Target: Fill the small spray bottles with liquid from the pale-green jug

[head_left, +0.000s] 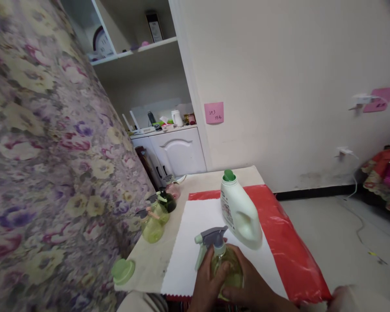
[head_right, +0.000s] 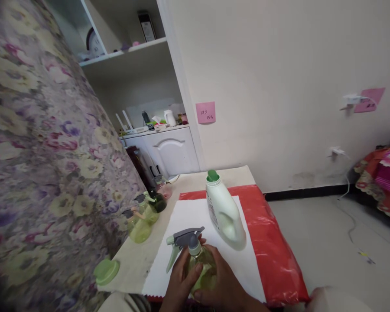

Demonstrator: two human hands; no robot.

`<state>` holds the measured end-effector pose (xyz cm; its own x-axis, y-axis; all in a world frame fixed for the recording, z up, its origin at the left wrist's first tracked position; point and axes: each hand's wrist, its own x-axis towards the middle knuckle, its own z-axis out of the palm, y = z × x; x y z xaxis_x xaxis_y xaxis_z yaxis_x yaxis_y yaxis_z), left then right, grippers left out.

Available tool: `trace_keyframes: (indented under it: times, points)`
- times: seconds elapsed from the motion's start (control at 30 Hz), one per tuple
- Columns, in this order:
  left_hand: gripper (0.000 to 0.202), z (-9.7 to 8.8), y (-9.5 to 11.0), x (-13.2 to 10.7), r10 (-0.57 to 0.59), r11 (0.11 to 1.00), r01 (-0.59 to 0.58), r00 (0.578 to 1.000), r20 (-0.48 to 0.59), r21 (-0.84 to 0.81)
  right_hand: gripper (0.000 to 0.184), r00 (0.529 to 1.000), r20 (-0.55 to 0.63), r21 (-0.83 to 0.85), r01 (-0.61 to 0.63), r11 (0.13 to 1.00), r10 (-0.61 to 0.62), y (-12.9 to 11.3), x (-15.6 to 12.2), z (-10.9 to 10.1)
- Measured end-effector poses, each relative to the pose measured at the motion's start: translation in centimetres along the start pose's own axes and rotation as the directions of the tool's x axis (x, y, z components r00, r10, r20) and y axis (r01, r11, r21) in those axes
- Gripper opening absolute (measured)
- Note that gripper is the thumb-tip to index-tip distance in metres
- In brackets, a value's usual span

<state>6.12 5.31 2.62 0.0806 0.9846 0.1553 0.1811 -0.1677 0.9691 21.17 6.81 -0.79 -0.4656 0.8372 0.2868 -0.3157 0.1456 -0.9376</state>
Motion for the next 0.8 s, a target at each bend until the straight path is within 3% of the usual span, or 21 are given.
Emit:
trace_keyframes:
  times: [0.2, 0.37, 0.53, 0.67, 0.8]
  points:
    - [0.063, -0.1, -0.9, 0.4, 0.075, 0.975, -0.112, 0.979, -0.188, -0.193, 0.080, 0.998, -0.050, 0.071, 0.027, 0.997, -0.023, -2.1, -0.4, -1.2]
    - [0.047, -1.9, -2.6, 1.9, -0.028, 0.999, 0.015, 0.942, -0.334, -0.041, 0.087, 0.971, -0.222, -0.054, 0.078, 0.995, -0.088, -3.0, -0.6, -5.1]
    - [0.048, -4.6, -7.3, 4.6, -0.041, 0.966, 0.103, 0.966, -0.254, 0.236, 0.079, 0.847, -0.480, -0.134, 0.187, 0.973, -0.229, -4.9, 0.4, -11.3]
    - [0.045, -5.9, -11.4, 6.1, 0.001, 0.892, 0.078, 0.985, -0.174, 0.446, 0.070, 0.675, -0.671, -0.310, 0.118, 0.943, -0.305, -6.0, 2.6, -17.5]
    - [0.039, -6.4, -13.9, 6.3, 0.128, 0.840, -0.055, 0.987, -0.100, 0.540, 0.072, 0.620, -0.726, -0.338, 0.058, 0.939, -0.299, -5.1, 5.7, -23.3]
